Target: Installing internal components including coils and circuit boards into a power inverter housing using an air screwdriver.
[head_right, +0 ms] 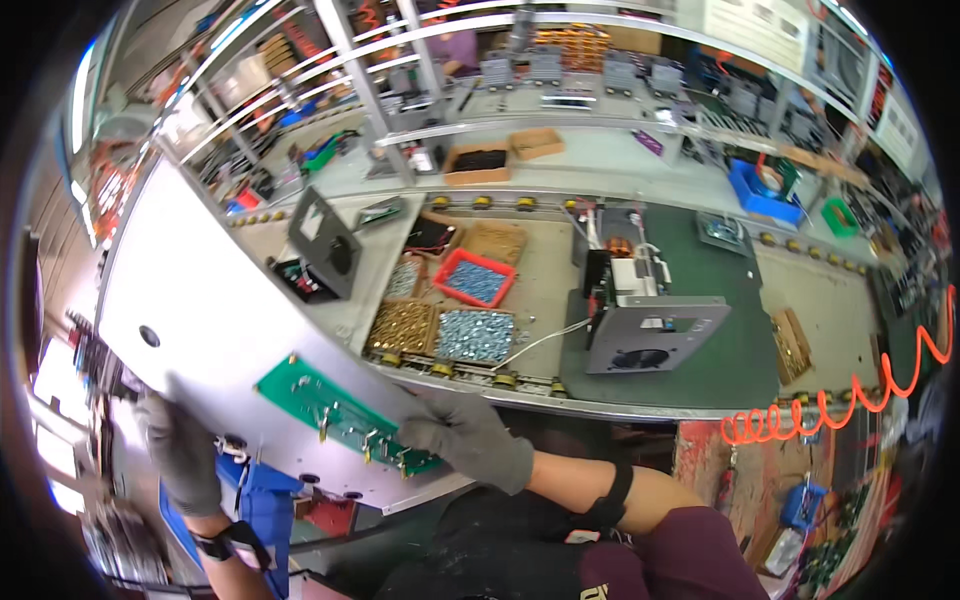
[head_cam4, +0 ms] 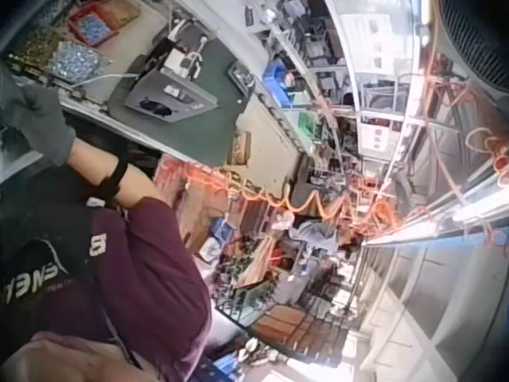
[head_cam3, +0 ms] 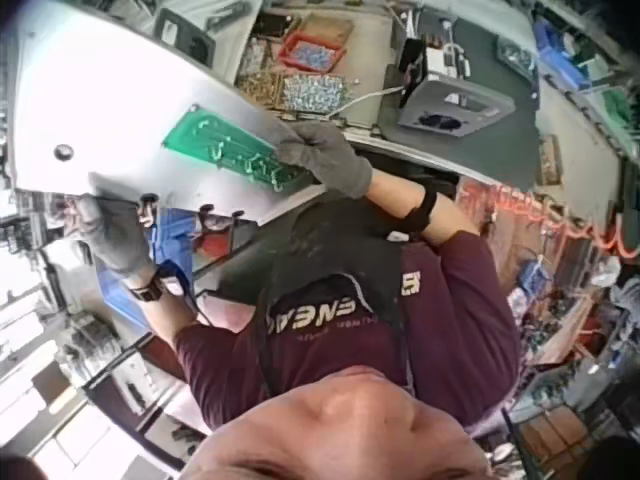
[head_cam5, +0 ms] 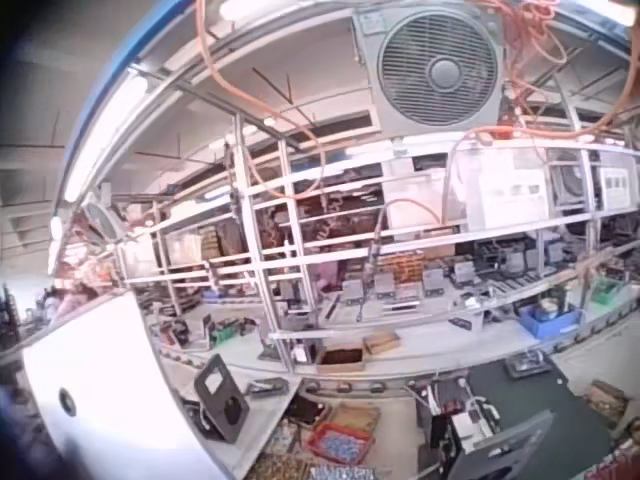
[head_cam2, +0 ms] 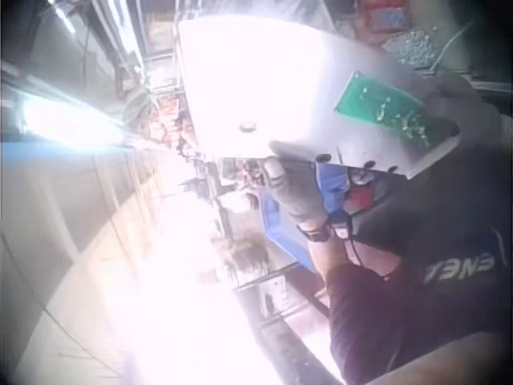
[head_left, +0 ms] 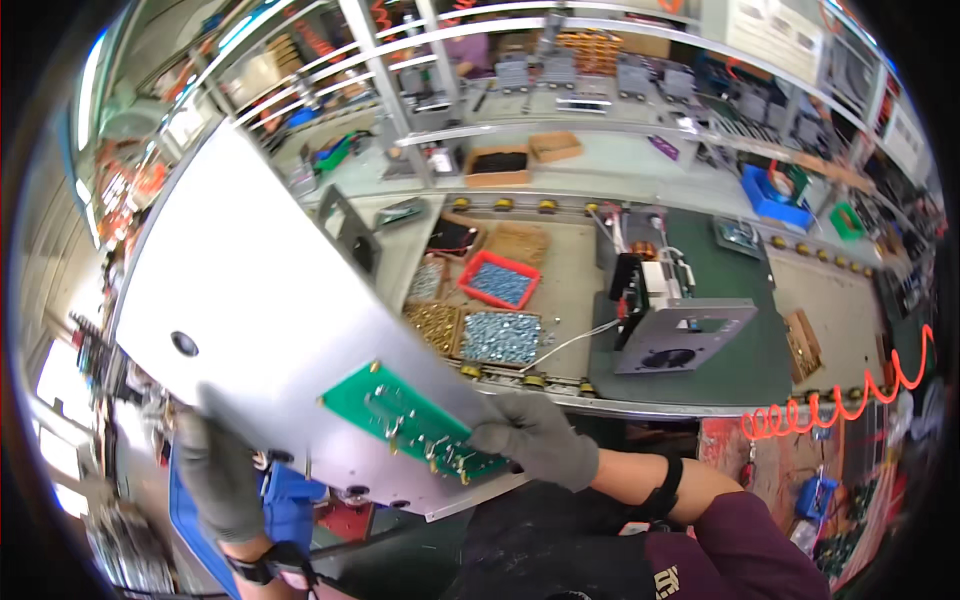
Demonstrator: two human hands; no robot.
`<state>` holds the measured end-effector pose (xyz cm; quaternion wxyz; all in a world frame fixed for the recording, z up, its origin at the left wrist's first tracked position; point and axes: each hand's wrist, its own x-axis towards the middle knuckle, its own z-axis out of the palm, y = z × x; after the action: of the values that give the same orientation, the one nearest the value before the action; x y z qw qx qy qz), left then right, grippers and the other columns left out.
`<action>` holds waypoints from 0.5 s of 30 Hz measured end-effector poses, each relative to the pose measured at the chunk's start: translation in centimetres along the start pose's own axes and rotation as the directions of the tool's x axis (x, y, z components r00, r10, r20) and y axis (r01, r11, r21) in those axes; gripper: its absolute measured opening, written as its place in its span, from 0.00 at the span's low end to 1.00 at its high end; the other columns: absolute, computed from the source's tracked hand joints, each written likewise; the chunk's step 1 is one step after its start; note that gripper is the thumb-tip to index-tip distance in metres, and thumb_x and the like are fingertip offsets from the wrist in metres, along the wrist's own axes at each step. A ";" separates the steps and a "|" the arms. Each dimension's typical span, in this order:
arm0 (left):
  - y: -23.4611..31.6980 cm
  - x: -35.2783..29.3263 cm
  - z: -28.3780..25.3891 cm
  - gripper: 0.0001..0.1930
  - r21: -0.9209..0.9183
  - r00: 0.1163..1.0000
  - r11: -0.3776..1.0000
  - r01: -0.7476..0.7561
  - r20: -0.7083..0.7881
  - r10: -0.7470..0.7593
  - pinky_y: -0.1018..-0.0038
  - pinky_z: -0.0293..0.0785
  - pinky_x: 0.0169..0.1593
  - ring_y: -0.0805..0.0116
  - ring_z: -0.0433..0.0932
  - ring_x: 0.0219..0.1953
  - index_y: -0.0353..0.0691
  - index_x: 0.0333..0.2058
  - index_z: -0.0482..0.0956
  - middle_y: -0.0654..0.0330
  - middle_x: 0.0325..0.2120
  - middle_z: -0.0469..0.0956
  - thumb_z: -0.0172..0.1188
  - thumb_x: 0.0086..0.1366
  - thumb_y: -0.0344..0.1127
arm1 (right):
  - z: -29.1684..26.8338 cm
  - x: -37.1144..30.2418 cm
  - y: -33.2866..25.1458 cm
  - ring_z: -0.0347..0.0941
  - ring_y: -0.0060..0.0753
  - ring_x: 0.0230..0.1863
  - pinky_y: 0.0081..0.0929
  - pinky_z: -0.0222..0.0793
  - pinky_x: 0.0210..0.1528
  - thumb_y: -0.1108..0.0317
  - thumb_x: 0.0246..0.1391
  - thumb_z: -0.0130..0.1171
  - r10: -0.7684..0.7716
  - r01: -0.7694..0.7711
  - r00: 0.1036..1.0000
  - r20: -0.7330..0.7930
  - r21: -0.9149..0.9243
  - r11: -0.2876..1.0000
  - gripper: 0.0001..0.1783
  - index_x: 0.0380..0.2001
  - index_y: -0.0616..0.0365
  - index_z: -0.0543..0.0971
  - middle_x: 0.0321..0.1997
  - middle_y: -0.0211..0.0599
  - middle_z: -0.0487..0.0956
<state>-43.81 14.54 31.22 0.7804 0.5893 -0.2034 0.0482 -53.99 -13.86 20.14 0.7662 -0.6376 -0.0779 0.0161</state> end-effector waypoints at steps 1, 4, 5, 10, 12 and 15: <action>-2.3 1.0 2.5 0.31 0.175 0.986 0.982 0.076 0.136 -0.101 0.63 0.64 0.58 0.61 0.70 0.53 0.31 0.58 0.64 0.54 0.52 0.70 0.53 0.66 0.52 | -1.9 -0.4 -1.1 0.68 0.15 0.33 0.19 0.67 0.35 0.58 0.57 0.60 -0.033 0.047 0.988 -0.151 0.089 0.995 0.18 0.38 0.65 0.78 0.30 0.27 0.77; -9.3 2.4 10.8 0.32 0.256 0.849 0.906 0.339 0.331 -0.411 0.68 0.65 0.57 0.66 0.72 0.51 0.33 0.57 0.65 0.60 0.48 0.73 0.60 0.61 0.48 | -7.1 -1.0 -4.2 0.69 0.16 0.32 0.20 0.68 0.34 0.54 0.58 0.59 -0.052 0.117 0.895 -0.443 0.122 0.986 0.21 0.36 0.66 0.77 0.29 0.29 0.76; -11.1 3.0 13.3 0.31 0.124 0.834 0.920 0.371 0.392 -0.389 0.68 0.66 0.56 0.65 0.73 0.50 0.31 0.57 0.64 0.57 0.48 0.73 0.59 0.62 0.47 | -8.9 -1.1 -4.9 0.69 0.16 0.33 0.20 0.68 0.34 0.53 0.59 0.58 -0.068 0.130 0.844 -0.531 0.081 0.988 0.22 0.37 0.66 0.77 0.29 0.30 0.77; -17.3 8.7 21.7 0.31 -0.049 0.824 0.938 0.344 0.496 -0.276 0.68 0.66 0.58 0.61 0.72 0.52 0.27 0.58 0.61 0.51 0.50 0.72 0.56 0.62 0.42 | -19.6 -3.7 -8.5 0.71 0.19 0.29 0.22 0.66 0.31 0.58 0.59 0.56 -0.205 -0.190 0.819 -0.535 -0.591 0.784 0.17 0.37 0.64 0.77 0.29 0.36 0.78; -19.2 11.7 23.8 0.24 -0.060 0.778 0.919 0.390 0.556 -0.294 0.69 0.71 0.52 0.65 0.75 0.47 0.29 0.56 0.65 0.53 0.47 0.74 0.52 0.64 0.36 | -24.5 -7.4 -9.8 0.72 0.23 0.27 0.24 0.66 0.30 0.59 0.58 0.55 -0.415 -0.407 0.506 -0.756 -0.634 0.657 0.16 0.37 0.64 0.77 0.28 0.38 0.78; -22.0 15.9 26.8 0.24 0.015 0.705 0.911 0.412 0.629 -0.329 0.72 0.72 0.49 0.67 0.76 0.46 0.29 0.54 0.66 0.55 0.45 0.75 0.54 0.64 0.38 | -31.8 -12.0 -9.2 0.72 0.25 0.24 0.24 0.68 0.29 0.61 0.57 0.55 -0.596 -0.711 0.134 -0.792 -0.496 0.499 0.15 0.39 0.63 0.77 0.29 0.38 0.78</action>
<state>-29.33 -19.86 23.36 0.6991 0.5500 -0.3278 -0.3183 -62.04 -48.01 22.45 0.1658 -0.7561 0.4832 -0.4091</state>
